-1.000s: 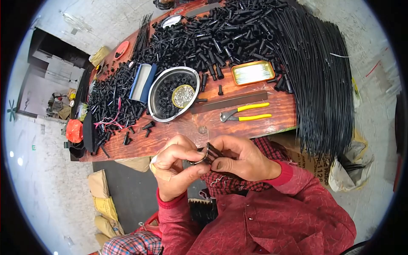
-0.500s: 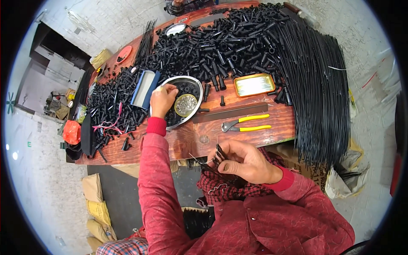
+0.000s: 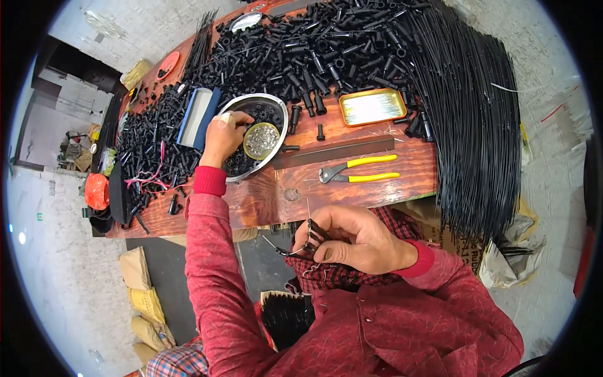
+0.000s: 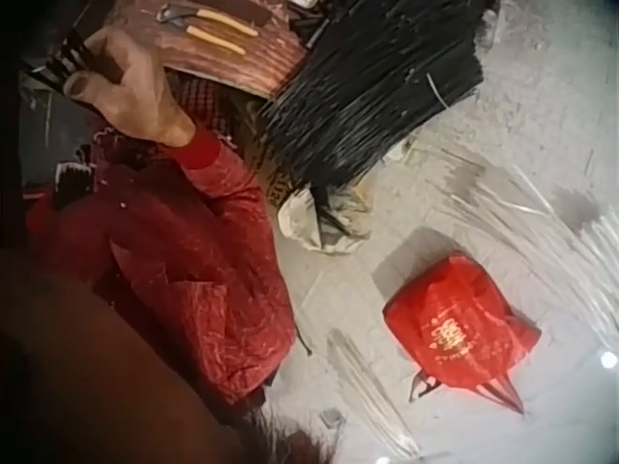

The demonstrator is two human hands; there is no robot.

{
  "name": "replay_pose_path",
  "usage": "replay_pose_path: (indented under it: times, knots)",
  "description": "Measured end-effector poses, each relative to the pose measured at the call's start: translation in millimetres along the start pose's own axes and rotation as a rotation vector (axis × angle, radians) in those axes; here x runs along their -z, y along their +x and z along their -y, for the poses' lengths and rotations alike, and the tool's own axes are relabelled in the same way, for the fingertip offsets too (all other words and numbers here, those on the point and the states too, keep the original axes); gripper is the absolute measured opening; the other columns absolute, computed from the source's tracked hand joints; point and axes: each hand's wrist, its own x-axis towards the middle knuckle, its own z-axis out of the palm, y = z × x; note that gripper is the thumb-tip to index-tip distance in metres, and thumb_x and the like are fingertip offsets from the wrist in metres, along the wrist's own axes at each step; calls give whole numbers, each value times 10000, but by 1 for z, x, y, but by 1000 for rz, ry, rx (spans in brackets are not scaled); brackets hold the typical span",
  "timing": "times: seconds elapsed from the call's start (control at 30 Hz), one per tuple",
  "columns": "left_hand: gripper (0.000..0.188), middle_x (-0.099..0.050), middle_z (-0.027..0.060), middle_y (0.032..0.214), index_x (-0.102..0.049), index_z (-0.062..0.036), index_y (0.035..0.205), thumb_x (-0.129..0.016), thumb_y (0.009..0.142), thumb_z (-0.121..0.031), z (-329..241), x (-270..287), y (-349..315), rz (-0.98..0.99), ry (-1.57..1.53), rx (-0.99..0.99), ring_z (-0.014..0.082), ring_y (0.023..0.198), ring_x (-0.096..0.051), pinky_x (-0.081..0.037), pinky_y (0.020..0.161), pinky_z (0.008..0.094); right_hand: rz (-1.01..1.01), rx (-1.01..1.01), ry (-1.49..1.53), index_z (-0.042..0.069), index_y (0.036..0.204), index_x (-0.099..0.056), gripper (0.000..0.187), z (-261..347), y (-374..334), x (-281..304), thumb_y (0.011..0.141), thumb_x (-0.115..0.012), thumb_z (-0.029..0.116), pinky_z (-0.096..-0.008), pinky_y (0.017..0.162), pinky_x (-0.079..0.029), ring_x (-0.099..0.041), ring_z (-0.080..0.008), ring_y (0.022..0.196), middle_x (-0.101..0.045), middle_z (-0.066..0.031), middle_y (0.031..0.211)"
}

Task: The recorder is trimming and sorting black wire bundles at a manufacturing workbench using wire cutters.

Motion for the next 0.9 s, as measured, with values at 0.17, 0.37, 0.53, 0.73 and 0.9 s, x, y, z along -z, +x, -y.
replay_pose_path:
  times: [0.17,0.37,0.53,0.73,0.9]
  knots:
    - [246,-707,129,931,-733,-51,995,-696,757,-6,6,-4,-2,13,6,-70,261,824,-692,-549,748,340,-57,6,24,-5,1093,-574,256,2,0,4,946,-668,182,-238,792,-471,-545,-58,899,-610,-5,976]
    - [199,-702,150,939,-742,-54,946,-698,753,-82,6,2,2,-9,-78,-8,316,880,-680,-539,798,387,-26,0,71,-17,1134,-555,295,8,-3,10,930,-676,157,-318,955,-470,-588,-155,1046,-610,-87,1107]
    - [231,-681,139,863,-723,-23,957,-676,738,-78,-8,14,-8,-103,-109,109,207,746,-652,-521,704,319,-46,10,6,-6,1112,-566,290,7,-1,11,922,-693,172,-314,944,-470,-593,-156,1029,-622,-79,1089]
    - [341,-602,-18,879,-654,11,1174,-662,839,-56,-8,20,-46,-168,-945,396,60,778,-574,-512,715,230,-67,5,-15,0,1159,-585,343,14,0,4,934,-687,238,-255,821,-478,-577,-87,909,-640,-32,1048]
    - [360,-681,84,1002,-579,13,1231,-651,879,-13,-30,17,-97,-119,-1693,416,167,872,-690,-601,761,274,-41,12,-84,-1,1144,-589,364,5,9,-3,946,-661,296,-233,765,-459,-545,-69,843,-616,-16,981]
